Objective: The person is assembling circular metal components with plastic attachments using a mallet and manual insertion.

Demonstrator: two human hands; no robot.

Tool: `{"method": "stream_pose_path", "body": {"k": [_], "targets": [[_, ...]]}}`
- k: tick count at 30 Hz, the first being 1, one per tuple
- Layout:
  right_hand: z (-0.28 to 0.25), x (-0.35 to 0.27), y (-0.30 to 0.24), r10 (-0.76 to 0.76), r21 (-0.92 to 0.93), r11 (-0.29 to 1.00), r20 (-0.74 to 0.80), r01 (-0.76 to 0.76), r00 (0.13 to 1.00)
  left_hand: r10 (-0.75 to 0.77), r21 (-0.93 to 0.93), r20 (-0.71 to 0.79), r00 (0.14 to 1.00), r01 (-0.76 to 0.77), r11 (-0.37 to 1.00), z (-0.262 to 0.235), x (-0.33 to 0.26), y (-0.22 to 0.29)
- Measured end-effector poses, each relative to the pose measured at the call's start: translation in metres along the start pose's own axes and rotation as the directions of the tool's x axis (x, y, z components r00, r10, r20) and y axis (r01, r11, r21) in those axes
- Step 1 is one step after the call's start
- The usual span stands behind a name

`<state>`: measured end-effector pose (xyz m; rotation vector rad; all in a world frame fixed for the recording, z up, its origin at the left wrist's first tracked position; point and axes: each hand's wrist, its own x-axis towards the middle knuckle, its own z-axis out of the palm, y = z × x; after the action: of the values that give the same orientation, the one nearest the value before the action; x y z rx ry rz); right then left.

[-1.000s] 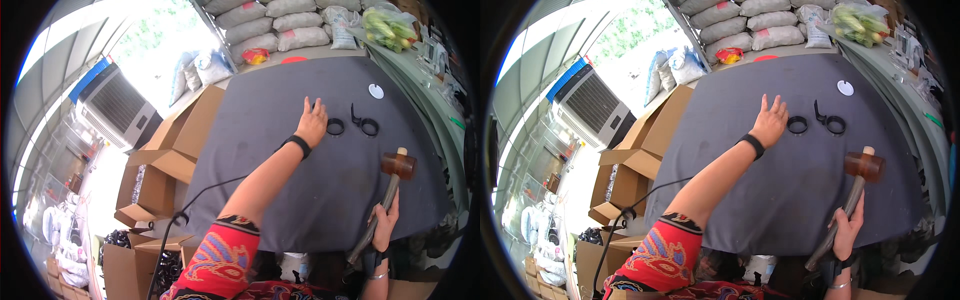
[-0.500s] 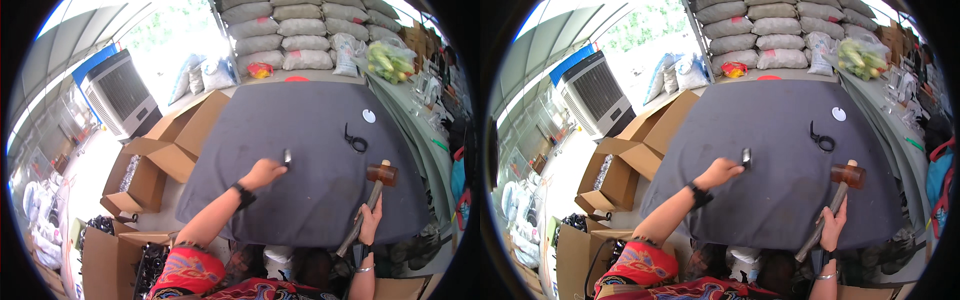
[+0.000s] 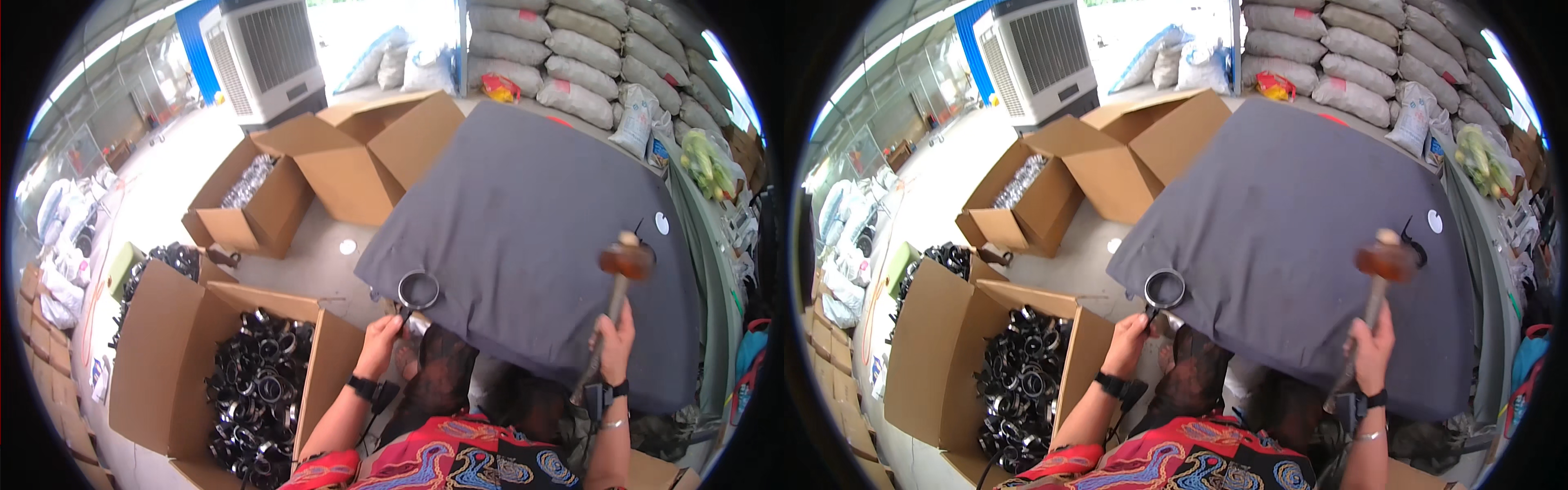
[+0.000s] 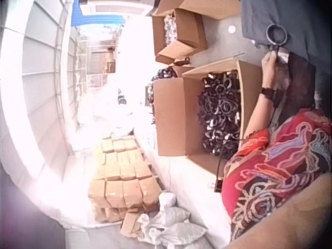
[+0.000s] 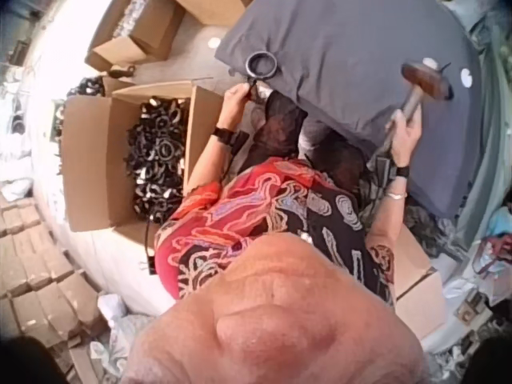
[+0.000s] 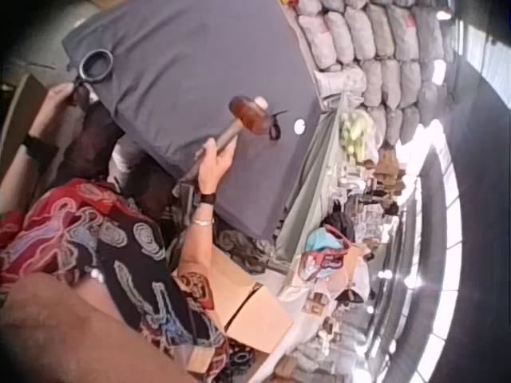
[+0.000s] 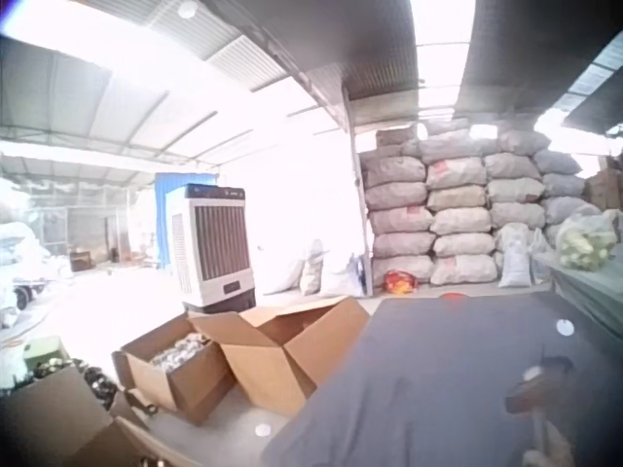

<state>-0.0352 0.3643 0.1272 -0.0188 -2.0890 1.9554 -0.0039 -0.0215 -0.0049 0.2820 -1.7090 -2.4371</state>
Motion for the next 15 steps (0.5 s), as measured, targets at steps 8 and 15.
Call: {"method": "stream_pose_path", "body": {"k": [8,15], "targets": [[0.145,0.025,-0.069,-0.148,-0.243,0.865,0.713,0.439,0.686,0.018,-0.094,0.136,0.991,-0.005,0.996,-0.010,0.030,-0.006],[0.200,0.025,-0.034,-0.568,-0.124,0.622,0.609,0.773,0.554,0.017,-0.102,0.098,0.995,-0.007,0.995,0.006,0.017,0.003]]}}
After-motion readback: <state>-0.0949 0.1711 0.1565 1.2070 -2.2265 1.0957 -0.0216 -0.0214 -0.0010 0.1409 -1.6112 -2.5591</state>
